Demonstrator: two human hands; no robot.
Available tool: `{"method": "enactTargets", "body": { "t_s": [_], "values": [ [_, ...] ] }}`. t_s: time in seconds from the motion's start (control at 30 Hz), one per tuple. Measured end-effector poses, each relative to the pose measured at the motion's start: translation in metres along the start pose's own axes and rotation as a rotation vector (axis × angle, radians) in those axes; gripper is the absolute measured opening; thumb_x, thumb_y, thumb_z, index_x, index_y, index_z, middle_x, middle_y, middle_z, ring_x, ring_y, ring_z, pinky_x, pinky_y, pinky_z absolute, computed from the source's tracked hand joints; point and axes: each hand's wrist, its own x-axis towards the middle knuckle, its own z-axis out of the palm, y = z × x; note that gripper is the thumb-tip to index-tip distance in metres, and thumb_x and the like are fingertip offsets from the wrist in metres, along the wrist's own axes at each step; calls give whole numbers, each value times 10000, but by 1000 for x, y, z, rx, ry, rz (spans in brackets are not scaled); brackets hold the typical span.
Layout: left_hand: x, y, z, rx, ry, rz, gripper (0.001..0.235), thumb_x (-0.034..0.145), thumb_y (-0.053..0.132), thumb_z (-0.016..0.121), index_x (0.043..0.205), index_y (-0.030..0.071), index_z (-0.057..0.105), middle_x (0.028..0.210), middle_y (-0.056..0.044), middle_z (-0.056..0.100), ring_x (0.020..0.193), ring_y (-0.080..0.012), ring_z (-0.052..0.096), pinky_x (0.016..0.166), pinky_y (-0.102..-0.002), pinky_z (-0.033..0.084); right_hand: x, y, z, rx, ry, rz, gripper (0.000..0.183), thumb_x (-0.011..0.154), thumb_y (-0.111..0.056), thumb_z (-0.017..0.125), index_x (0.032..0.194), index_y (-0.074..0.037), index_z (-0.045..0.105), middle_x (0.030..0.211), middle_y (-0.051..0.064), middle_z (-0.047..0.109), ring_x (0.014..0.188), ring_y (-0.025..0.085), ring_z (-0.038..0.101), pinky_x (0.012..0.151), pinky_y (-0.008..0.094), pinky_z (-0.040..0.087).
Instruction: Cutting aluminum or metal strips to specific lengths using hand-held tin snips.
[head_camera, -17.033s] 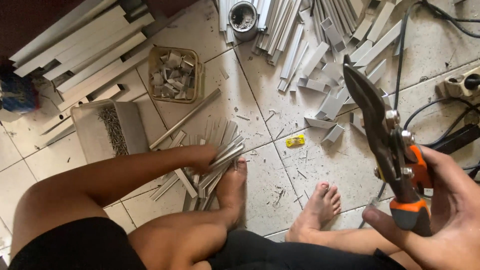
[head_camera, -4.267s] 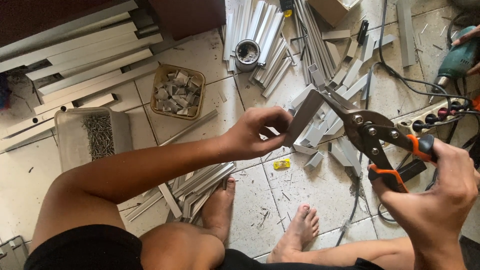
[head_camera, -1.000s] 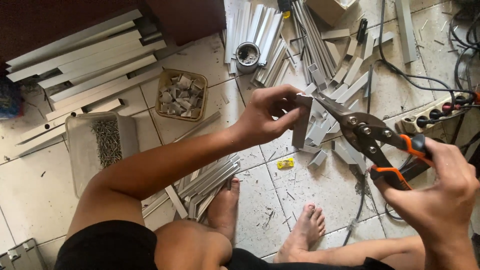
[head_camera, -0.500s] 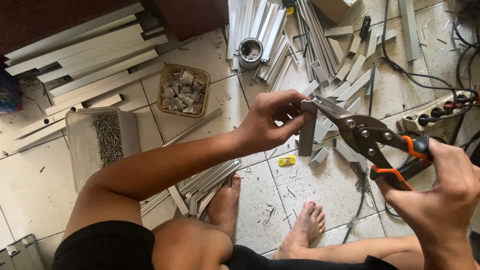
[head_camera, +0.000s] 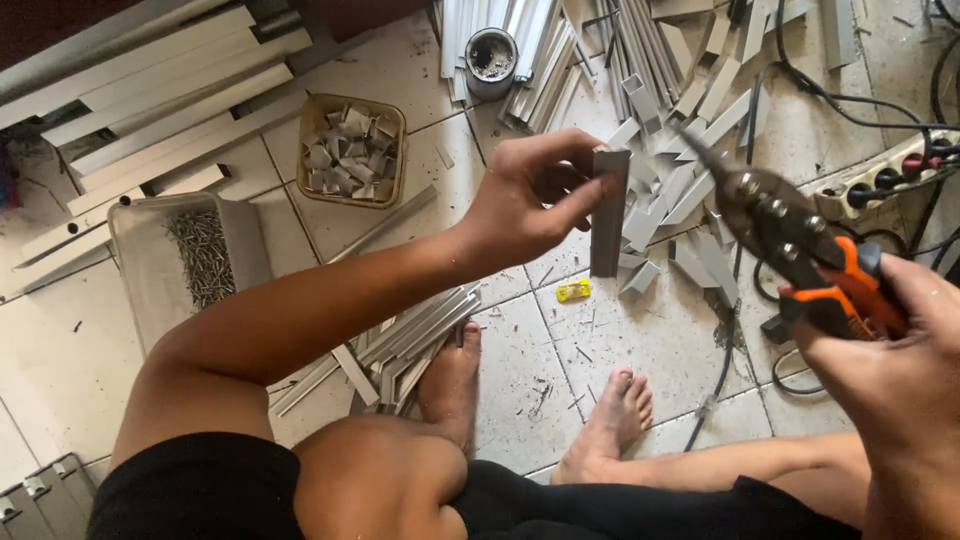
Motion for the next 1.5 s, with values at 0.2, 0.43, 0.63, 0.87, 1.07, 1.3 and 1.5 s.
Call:
{"method": "enactTargets", "body": {
  "t_s": [0.2,0.43,0.63,0.87,1.07,1.3,1.5],
  "values": [
    [6,0,-5,-51,150,-142,108,965,83,646,967,-19,611,841,-151,666,645,-217,724,545,-262,687,-3,18,13,123,7,224,528,963,-67,901,1381,137,650,1095,199,649,961,217,615,823,304,499],
    [8,-9,-12,-49,211,-199,153,948,188,647,948,42,599,860,-111,672,717,-212,739,563,-293,712,-3,14,16,159,-44,281,501,907,-57,888,1322,84,647,1109,159,653,951,184,597,784,286,476],
    [-21,-32,-41,657,-319,-583,102,1006,167,611,933,108,651,845,-30,659,688,-114,606,545,-213,521,-8,16,18,122,-46,230,511,948,-133,907,1338,68,644,1139,143,667,1027,204,602,918,310,461],
    [-122,-77,-55,803,-652,-1455,186,981,66,581,798,39,601,700,-14,516,557,-106,468,462,-194,401,3,-11,5,176,-52,233,529,870,-53,901,1324,110,684,1130,202,669,1008,244,630,895,328,504],
    [-68,-149,-56,1018,-668,-834,303,971,260,626,1204,91,532,1089,-133,570,909,-250,565,728,-402,506,12,2,6,8,-8,46,614,732,-147,933,1250,121,739,1082,193,723,910,225,643,870,351,512],
    [91,-231,-37,1761,-745,-256,854,764,583,756,1412,74,533,1526,-215,449,1383,-367,390,1047,-482,388,35,-3,6,-9,11,27,544,680,-206,892,1150,28,747,1012,136,751,900,209,702,835,339,525],
    [122,-257,-48,1849,-840,-319,1248,459,697,953,1463,115,496,1527,-120,441,1469,-326,263,1112,-462,265,40,5,4,7,38,85,578,628,-212,886,1143,5,739,972,105,752,856,200,704,833,325,526]
  ]
}}
